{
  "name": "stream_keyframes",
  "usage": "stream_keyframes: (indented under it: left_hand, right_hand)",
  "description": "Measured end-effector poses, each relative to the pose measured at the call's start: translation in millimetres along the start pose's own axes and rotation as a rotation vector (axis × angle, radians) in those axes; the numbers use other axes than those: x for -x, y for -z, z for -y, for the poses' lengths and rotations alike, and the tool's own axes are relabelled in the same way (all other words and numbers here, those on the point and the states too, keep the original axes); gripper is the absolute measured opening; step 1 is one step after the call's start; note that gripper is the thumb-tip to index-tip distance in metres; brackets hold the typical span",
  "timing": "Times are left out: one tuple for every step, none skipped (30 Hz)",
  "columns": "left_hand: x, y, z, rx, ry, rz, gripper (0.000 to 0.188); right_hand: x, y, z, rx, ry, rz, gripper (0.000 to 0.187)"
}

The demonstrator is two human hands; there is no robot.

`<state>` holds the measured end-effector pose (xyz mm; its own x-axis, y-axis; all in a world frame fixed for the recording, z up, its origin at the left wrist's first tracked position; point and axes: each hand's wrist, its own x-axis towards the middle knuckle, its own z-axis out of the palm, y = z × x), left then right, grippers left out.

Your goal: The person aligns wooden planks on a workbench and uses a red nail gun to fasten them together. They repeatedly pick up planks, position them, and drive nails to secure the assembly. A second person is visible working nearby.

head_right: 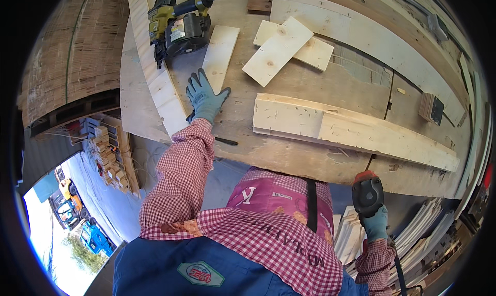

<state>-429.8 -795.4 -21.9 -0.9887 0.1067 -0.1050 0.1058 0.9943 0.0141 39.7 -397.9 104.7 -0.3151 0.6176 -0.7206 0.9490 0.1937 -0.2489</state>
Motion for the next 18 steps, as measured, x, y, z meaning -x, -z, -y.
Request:
stream_keyframes:
  left_hand:
    - [-4,0,6,0.111,0.028,0.039,0.112]
    - [-8,6,8,0.220,0.047,0.083,0.113]
    - [-11,13,9,0.327,0.069,0.128,0.115]
    - [-13,20,7,0.331,0.073,0.123,0.109]
    - [-9,26,13,0.569,0.121,0.184,0.105]
    - [-2,37,18,0.797,0.170,0.245,0.101]
    - [6,47,18,1.032,0.217,0.313,0.096]
    - [16,61,14,1.248,0.352,0.411,0.087]
    - [32,72,13,1.312,0.393,0.486,0.088]
    - [53,62,17,1.225,0.201,0.424,0.090]
    - [71,50,23,1.131,0.019,0.353,0.092]
    - [83,51,19,0.992,-0.155,0.324,0.092]
    - [94,58,11,0.848,-0.314,0.294,0.093]
    - [99,67,0,0.685,-0.396,0.336,0.090]
    - [103,66,-6,0.472,-0.566,0.225,0.092]
    - [106,63,-16,0.439,-0.630,0.255,0.092]
    - [108,59,-23,0.407,-0.695,0.286,0.093]
    - [106,56,-22,0.388,-0.685,0.302,0.093]
  right_hand:
    - [-2,2,2,-0.008,-0.009,0.022,0.060]
    - [0,2,6,-0.038,-0.062,0.046,0.062]
    - [0,3,13,-0.024,-0.117,0.068,0.063]
    - [-2,8,22,-0.010,-0.172,0.093,0.064]
    - [3,11,31,0.014,-0.227,0.116,0.065]
    - [-6,7,4,-0.050,-0.084,0.046,0.060]
    - [-13,3,-21,-0.103,0.060,-0.019,0.055]
    - [-6,5,2,-0.177,-0.034,0.050,0.050]
    - [3,12,28,-0.243,-0.125,0.117,0.045]
    - [3,8,18,-0.317,-0.059,0.046,0.038]
    - [0,7,12,-0.331,-0.050,0.061,0.039]
    - [-4,7,7,-0.347,-0.051,0.070,0.040]
    - [-6,9,8,-0.355,-0.052,0.090,0.040]
    - [-5,14,12,-0.308,-0.068,0.130,0.040]
    - [-3,17,19,-0.296,-0.068,0.153,0.039]
    - [-3,18,26,-0.287,-0.062,0.165,0.039]
    - [-3,18,29,-0.277,-0.056,0.177,0.038]
    - [0,15,23,-0.305,0.012,0.111,0.038]
